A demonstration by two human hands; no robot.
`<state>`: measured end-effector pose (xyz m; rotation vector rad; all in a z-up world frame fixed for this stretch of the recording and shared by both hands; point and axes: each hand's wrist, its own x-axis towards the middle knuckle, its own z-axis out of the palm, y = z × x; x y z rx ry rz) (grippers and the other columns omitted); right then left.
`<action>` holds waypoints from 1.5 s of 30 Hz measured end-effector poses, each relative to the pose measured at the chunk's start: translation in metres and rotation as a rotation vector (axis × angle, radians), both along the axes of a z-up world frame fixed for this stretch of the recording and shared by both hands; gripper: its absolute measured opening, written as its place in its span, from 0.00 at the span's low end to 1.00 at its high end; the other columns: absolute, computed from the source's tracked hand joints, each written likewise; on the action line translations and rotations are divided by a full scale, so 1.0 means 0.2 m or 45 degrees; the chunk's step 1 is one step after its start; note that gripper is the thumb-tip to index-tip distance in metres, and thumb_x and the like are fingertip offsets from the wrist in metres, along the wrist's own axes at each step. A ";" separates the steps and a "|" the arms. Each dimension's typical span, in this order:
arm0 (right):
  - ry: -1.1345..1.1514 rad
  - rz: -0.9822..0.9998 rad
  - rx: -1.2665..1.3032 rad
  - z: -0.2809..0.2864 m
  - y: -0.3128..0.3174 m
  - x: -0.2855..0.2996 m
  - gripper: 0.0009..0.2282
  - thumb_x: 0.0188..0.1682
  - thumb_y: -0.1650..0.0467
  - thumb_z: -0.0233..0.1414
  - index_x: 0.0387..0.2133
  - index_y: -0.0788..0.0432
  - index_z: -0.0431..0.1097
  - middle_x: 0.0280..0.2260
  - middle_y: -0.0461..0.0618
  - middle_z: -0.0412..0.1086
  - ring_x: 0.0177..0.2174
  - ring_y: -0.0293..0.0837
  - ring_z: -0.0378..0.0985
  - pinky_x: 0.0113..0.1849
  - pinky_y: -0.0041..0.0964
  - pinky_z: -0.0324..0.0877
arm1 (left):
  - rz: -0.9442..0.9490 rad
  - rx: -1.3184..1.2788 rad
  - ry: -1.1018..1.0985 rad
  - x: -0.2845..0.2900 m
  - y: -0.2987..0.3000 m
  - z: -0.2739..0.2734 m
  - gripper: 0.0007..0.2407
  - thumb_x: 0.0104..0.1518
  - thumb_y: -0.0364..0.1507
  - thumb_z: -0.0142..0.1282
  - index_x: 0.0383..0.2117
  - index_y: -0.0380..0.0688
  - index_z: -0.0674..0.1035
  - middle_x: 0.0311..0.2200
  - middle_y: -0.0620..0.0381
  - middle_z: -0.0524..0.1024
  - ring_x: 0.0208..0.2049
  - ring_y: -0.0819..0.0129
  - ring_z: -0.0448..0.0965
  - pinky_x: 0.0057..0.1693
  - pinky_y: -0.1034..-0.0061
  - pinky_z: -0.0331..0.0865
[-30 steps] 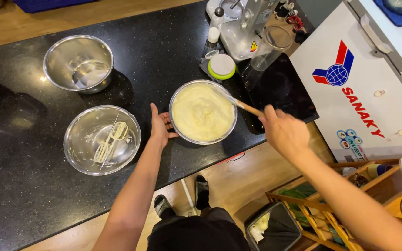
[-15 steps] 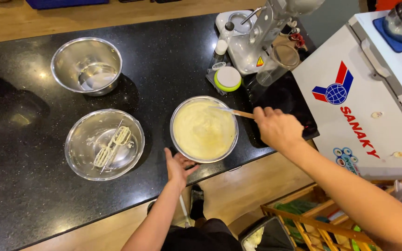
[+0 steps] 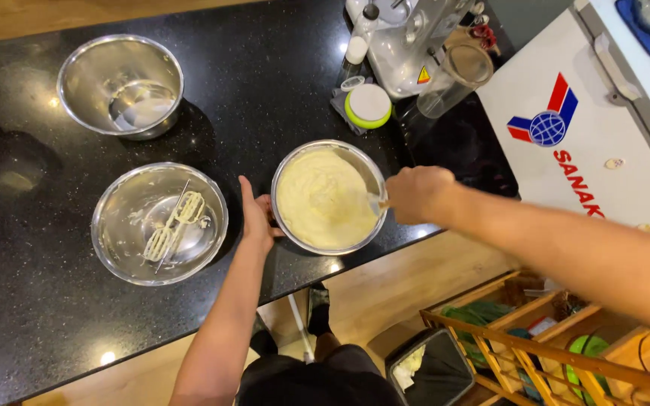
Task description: Whip cream in a bowl using a hand mixer, then detach the beaters and stir manually with a spatula.
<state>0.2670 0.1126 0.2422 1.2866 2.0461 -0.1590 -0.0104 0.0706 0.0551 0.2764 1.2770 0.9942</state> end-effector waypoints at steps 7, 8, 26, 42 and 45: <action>0.055 -0.489 -0.764 0.20 -0.02 -0.20 0.26 0.51 0.49 0.54 0.28 0.62 0.68 0.17 0.51 0.56 0.12 0.42 0.53 0.15 0.39 0.50 | 0.132 -0.031 -0.108 0.10 -0.30 0.04 0.41 0.49 0.70 0.19 0.27 0.45 0.77 0.22 0.60 0.68 0.28 0.69 0.69 0.36 0.63 0.74; 0.150 -0.638 -0.863 0.14 -0.02 -0.18 0.17 0.51 0.56 0.53 0.29 0.59 0.66 0.17 0.46 0.57 0.12 0.37 0.51 0.15 0.35 0.47 | 0.177 -0.036 -0.130 0.11 -0.34 0.03 0.40 0.50 0.69 0.19 0.27 0.45 0.76 0.22 0.60 0.67 0.28 0.69 0.69 0.37 0.62 0.76; 0.111 0.086 0.045 0.05 -0.28 -0.05 0.22 0.53 0.72 0.46 0.62 0.49 0.59 0.38 0.58 0.77 0.34 0.57 0.83 0.34 0.49 0.78 | 0.173 0.000 0.037 0.09 -0.32 0.10 0.35 0.54 0.65 0.25 0.33 0.45 0.76 0.26 0.59 0.74 0.30 0.71 0.76 0.40 0.60 0.77; 0.991 -1.774 -1.264 -0.11 -0.21 -0.06 0.10 0.55 0.62 0.48 0.39 0.55 0.69 0.17 0.38 0.55 0.10 0.28 0.46 0.10 0.25 0.40 | 0.398 -0.131 -0.356 0.37 -0.73 0.09 0.35 0.53 0.66 0.23 0.37 0.50 0.76 0.33 0.60 0.72 0.36 0.71 0.72 0.52 0.54 0.73; 1.082 -1.445 -0.801 -0.16 -0.14 -0.03 0.12 0.57 0.64 0.52 0.42 0.62 0.64 0.18 0.45 0.63 0.10 0.34 0.53 0.10 0.32 0.48 | 0.379 -0.067 -0.425 0.41 -0.78 0.03 0.36 0.57 0.66 0.22 0.34 0.44 0.74 0.31 0.54 0.70 0.34 0.65 0.70 0.54 0.48 0.73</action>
